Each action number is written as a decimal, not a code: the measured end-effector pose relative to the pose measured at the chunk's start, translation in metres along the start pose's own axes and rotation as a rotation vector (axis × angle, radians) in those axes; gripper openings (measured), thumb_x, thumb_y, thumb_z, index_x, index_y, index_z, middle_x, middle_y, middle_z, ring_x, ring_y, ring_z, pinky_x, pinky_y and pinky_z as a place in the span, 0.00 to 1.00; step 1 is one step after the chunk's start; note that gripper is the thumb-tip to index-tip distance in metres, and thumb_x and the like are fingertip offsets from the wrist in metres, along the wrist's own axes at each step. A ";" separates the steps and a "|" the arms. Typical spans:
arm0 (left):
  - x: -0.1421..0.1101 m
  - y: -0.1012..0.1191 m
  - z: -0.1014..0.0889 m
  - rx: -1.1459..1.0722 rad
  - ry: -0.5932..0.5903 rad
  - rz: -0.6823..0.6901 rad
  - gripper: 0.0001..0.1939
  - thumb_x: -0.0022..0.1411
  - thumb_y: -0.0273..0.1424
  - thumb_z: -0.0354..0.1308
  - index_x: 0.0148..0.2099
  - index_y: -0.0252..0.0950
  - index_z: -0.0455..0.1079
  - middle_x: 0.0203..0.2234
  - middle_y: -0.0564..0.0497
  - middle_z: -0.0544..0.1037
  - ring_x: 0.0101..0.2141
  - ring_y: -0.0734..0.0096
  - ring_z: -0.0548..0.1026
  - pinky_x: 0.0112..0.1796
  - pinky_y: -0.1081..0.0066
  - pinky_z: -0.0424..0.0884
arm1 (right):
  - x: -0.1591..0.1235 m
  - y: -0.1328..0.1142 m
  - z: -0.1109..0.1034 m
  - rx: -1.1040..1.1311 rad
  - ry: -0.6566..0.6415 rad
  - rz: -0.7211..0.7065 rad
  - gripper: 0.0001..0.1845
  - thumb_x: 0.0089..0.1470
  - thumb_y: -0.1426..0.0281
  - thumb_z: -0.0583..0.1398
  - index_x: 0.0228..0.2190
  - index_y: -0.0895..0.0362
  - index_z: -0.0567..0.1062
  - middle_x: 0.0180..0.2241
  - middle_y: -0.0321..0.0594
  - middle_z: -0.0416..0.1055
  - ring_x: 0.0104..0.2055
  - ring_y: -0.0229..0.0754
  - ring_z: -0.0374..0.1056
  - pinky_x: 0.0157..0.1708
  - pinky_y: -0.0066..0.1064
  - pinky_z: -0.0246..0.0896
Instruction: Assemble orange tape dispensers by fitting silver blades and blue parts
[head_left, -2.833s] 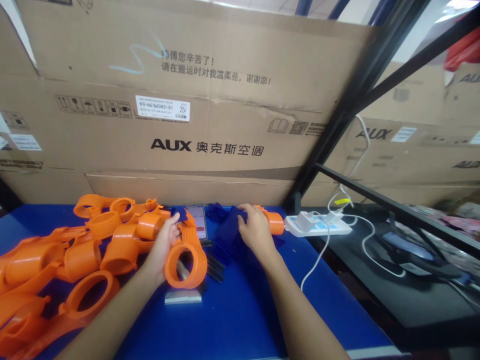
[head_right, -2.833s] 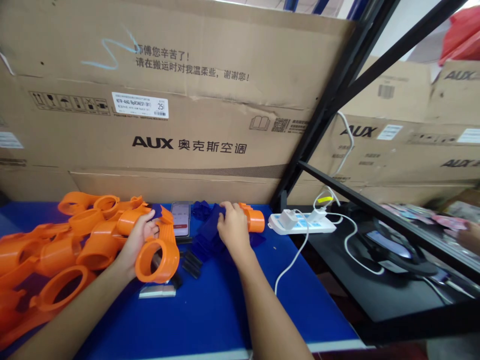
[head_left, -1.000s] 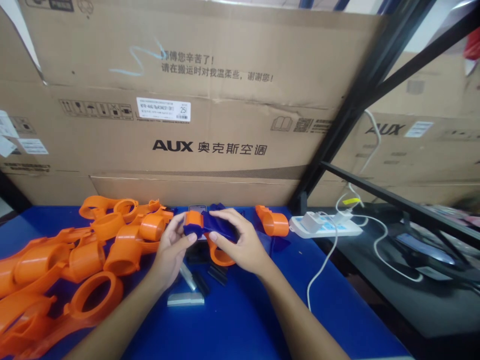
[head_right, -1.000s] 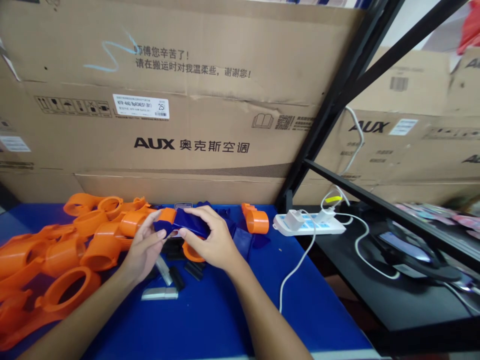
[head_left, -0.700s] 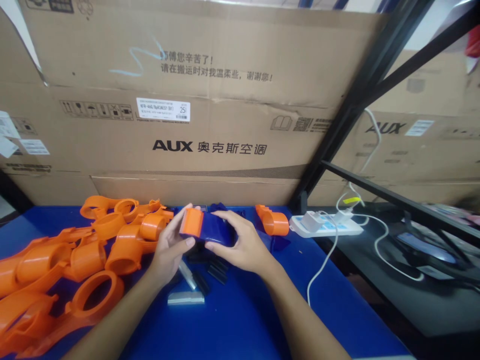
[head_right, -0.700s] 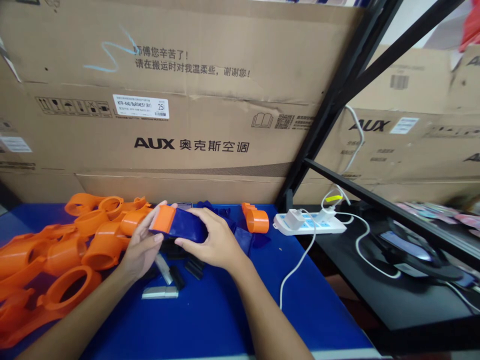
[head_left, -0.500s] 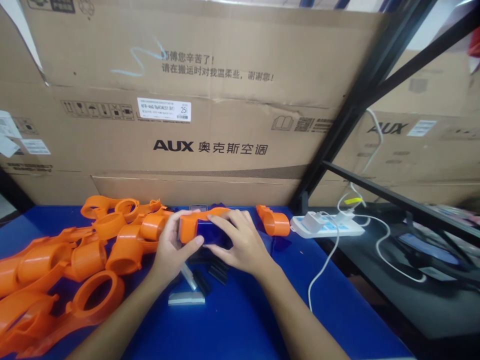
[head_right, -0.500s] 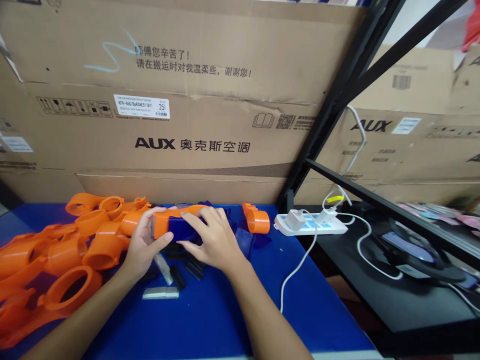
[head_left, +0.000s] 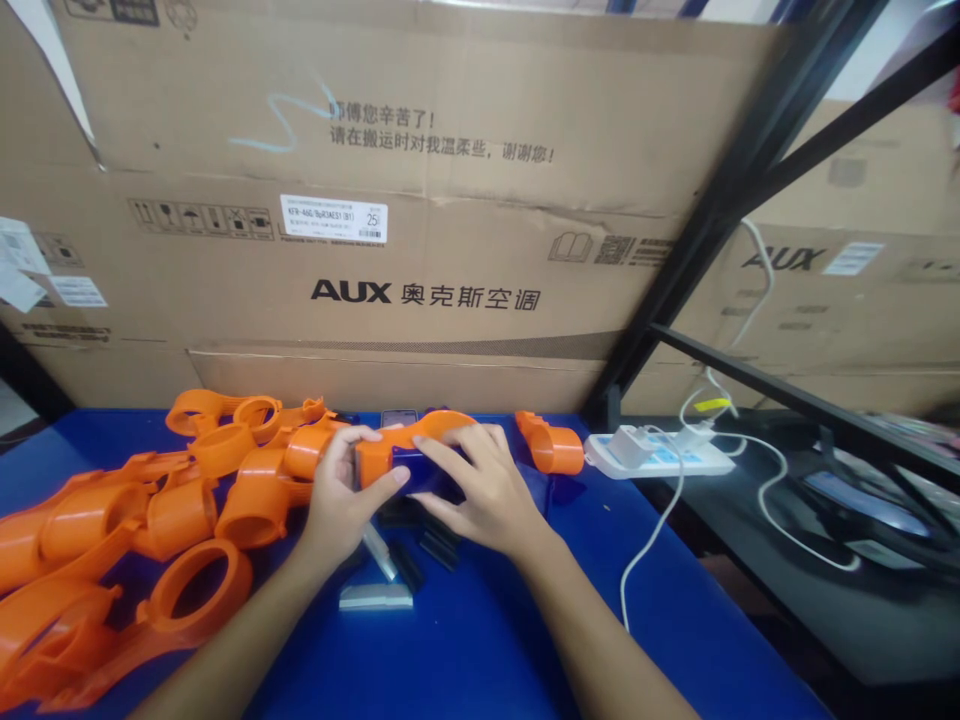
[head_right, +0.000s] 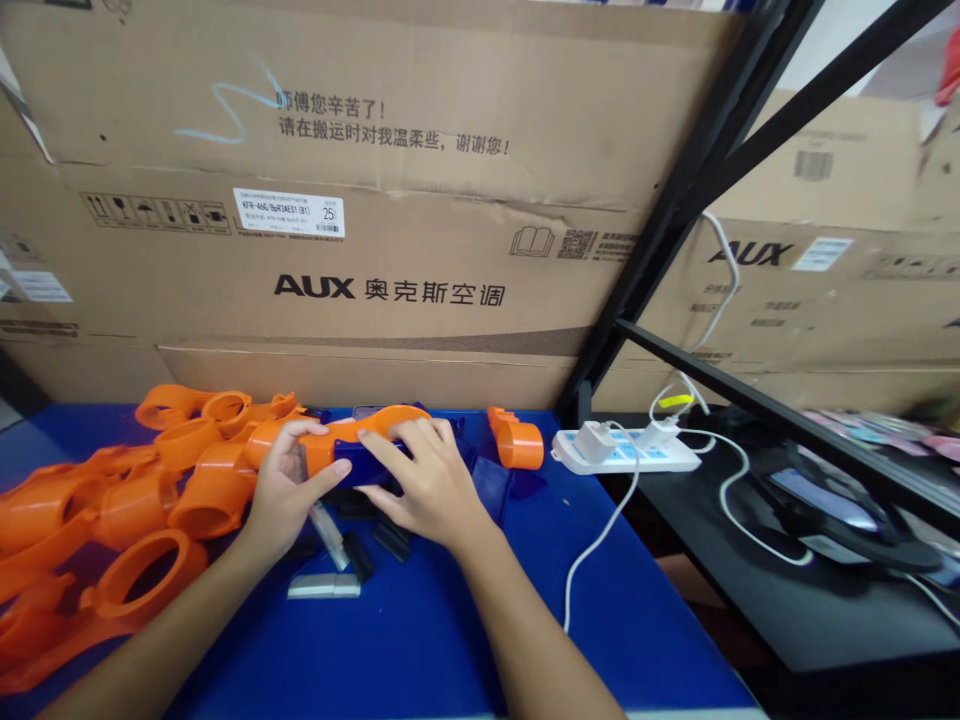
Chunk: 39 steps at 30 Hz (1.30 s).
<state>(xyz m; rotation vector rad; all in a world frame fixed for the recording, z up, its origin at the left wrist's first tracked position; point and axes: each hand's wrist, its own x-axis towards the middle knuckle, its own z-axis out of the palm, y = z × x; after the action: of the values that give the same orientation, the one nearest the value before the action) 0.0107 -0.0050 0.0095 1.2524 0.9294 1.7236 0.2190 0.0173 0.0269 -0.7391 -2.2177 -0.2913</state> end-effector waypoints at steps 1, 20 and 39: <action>0.000 0.000 -0.001 0.008 0.004 0.005 0.21 0.49 0.31 0.77 0.43 0.43 0.73 0.42 0.51 0.75 0.48 0.58 0.74 0.52 0.64 0.67 | 0.000 0.000 0.000 -0.003 0.004 -0.003 0.27 0.62 0.59 0.65 0.60 0.50 0.71 0.45 0.49 0.75 0.49 0.56 0.70 0.45 0.48 0.62; -0.003 -0.021 -0.003 -0.201 -0.196 -0.093 0.23 0.62 0.42 0.67 0.57 0.41 0.75 0.50 0.44 0.81 0.54 0.51 0.76 0.54 0.60 0.71 | 0.008 -0.009 -0.004 0.345 -0.043 0.268 0.17 0.70 0.59 0.53 0.48 0.54 0.77 0.44 0.46 0.79 0.44 0.49 0.72 0.49 0.44 0.60; 0.010 -0.029 -0.004 0.006 0.038 -0.137 0.20 0.60 0.45 0.68 0.49 0.37 0.77 0.40 0.47 0.82 0.40 0.61 0.79 0.43 0.65 0.75 | 0.006 -0.039 0.016 1.056 -0.179 0.650 0.45 0.59 0.58 0.68 0.69 0.47 0.54 0.61 0.49 0.65 0.63 0.54 0.63 0.63 0.50 0.58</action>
<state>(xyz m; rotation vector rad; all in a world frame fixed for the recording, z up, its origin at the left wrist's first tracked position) 0.0096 0.0158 -0.0135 1.1358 1.0195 1.6433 0.1831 -0.0047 0.0216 -0.8026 -1.7709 1.2004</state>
